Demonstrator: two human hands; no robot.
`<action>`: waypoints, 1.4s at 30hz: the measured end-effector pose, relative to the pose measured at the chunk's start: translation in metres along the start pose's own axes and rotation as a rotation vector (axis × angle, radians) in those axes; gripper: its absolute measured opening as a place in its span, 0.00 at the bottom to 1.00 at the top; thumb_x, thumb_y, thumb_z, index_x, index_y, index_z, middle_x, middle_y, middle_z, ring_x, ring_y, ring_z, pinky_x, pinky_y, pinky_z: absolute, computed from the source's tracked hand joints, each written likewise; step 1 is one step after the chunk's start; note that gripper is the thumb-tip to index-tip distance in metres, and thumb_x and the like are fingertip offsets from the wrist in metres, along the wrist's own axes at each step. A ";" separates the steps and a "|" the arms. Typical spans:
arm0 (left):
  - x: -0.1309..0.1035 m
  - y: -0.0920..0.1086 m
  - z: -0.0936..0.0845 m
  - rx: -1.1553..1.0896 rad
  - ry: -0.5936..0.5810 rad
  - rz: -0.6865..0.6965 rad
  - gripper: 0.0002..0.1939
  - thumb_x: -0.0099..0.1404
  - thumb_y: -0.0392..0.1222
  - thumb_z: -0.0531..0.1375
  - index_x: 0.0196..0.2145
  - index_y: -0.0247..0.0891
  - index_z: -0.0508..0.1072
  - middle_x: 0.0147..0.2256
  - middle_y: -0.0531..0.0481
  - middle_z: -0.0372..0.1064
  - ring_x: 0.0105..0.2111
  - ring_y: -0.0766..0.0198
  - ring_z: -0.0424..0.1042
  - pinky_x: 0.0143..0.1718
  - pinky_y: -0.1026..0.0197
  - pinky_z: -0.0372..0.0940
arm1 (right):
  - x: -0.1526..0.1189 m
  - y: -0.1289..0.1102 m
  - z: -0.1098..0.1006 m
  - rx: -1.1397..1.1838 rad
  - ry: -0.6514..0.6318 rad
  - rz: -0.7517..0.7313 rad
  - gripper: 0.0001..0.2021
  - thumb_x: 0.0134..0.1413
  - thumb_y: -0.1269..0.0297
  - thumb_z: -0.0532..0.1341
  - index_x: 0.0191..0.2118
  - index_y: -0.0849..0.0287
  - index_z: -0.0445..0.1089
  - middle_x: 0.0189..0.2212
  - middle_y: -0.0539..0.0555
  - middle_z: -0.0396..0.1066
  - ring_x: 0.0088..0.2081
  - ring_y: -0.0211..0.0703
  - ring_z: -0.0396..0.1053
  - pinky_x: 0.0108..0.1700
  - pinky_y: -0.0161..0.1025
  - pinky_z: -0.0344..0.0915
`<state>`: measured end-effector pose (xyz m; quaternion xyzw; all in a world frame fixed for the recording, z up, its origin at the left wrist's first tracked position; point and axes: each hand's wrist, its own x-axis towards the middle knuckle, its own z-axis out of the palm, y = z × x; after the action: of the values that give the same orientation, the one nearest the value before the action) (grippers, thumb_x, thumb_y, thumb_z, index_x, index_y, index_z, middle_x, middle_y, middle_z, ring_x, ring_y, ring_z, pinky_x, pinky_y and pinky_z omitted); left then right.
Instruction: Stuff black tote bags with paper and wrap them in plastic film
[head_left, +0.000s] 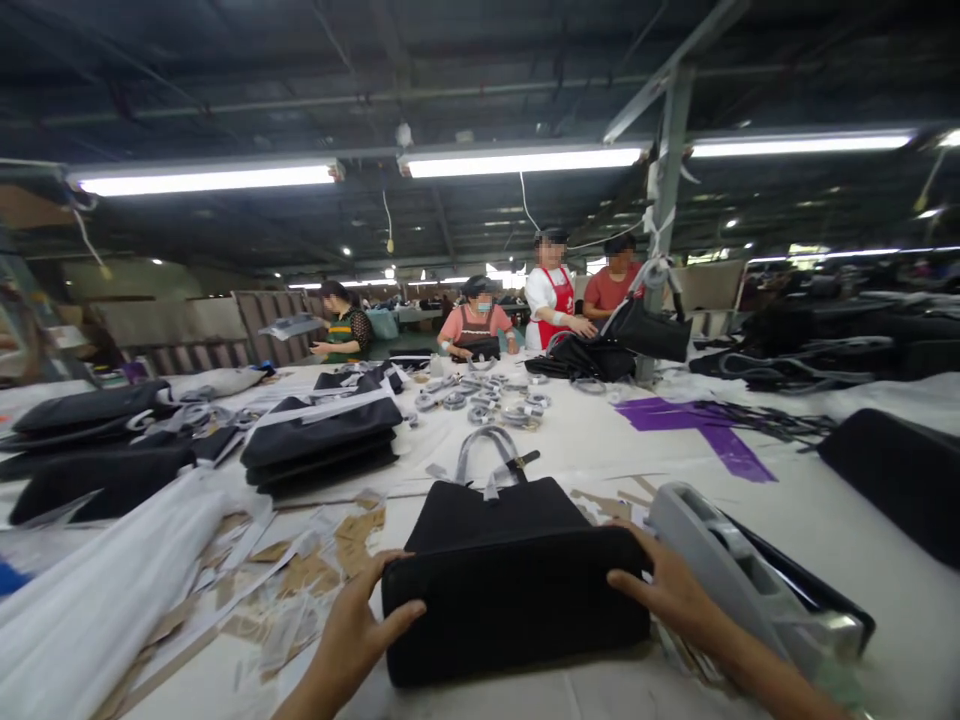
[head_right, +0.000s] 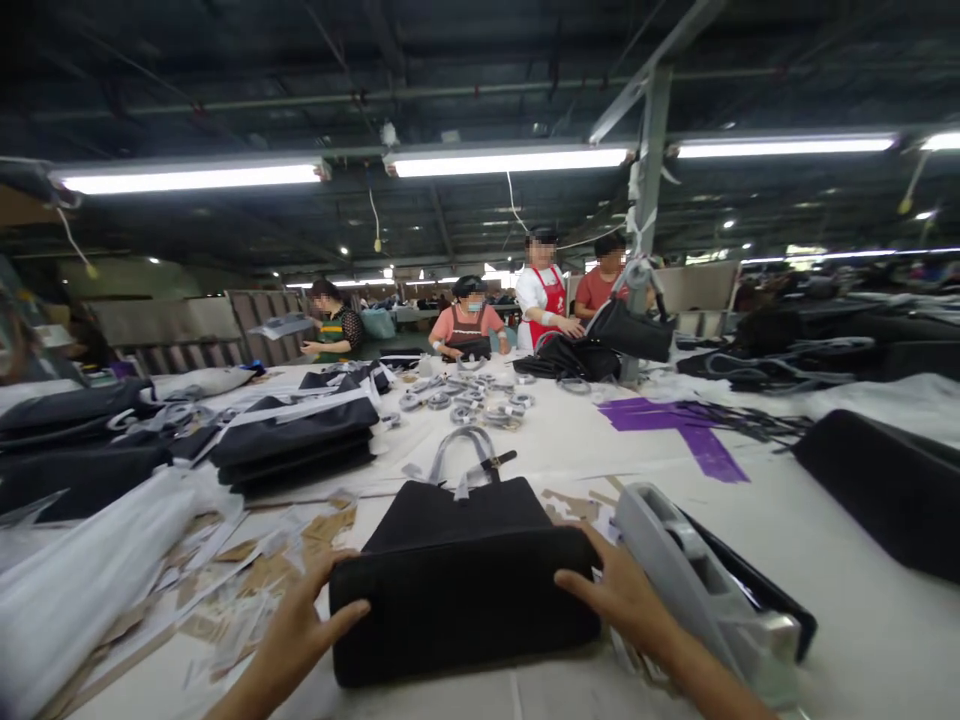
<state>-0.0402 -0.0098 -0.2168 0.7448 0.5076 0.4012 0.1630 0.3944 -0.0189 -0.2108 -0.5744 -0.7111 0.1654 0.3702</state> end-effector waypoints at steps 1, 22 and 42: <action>0.004 -0.002 0.005 0.019 0.012 -0.045 0.22 0.61 0.59 0.61 0.46 0.42 0.71 0.45 0.44 0.75 0.47 0.49 0.74 0.50 0.49 0.68 | 0.002 0.001 0.007 -0.019 0.039 0.041 0.31 0.52 0.42 0.62 0.56 0.57 0.67 0.52 0.60 0.73 0.51 0.58 0.71 0.53 0.50 0.68; 0.013 0.033 0.018 0.616 -0.144 -0.138 0.17 0.71 0.44 0.53 0.53 0.40 0.72 0.49 0.37 0.74 0.54 0.44 0.69 0.52 0.44 0.64 | 0.013 -0.027 0.027 -0.648 -0.015 -0.017 0.18 0.65 0.56 0.51 0.43 0.57 0.76 0.41 0.63 0.77 0.44 0.59 0.74 0.48 0.55 0.67; 0.009 0.024 0.078 0.539 -0.297 0.429 0.26 0.72 0.53 0.50 0.66 0.49 0.58 0.64 0.49 0.57 0.63 0.50 0.60 0.61 0.40 0.61 | -0.003 -0.058 0.065 -0.193 -0.136 -0.341 0.18 0.62 0.62 0.59 0.57 0.55 0.70 0.55 0.56 0.71 0.57 0.50 0.67 0.63 0.52 0.58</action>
<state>0.0357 0.0009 -0.2461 0.9006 0.3981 0.1658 -0.0549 0.3079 -0.0257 -0.2167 -0.4661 -0.8339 0.0697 0.2871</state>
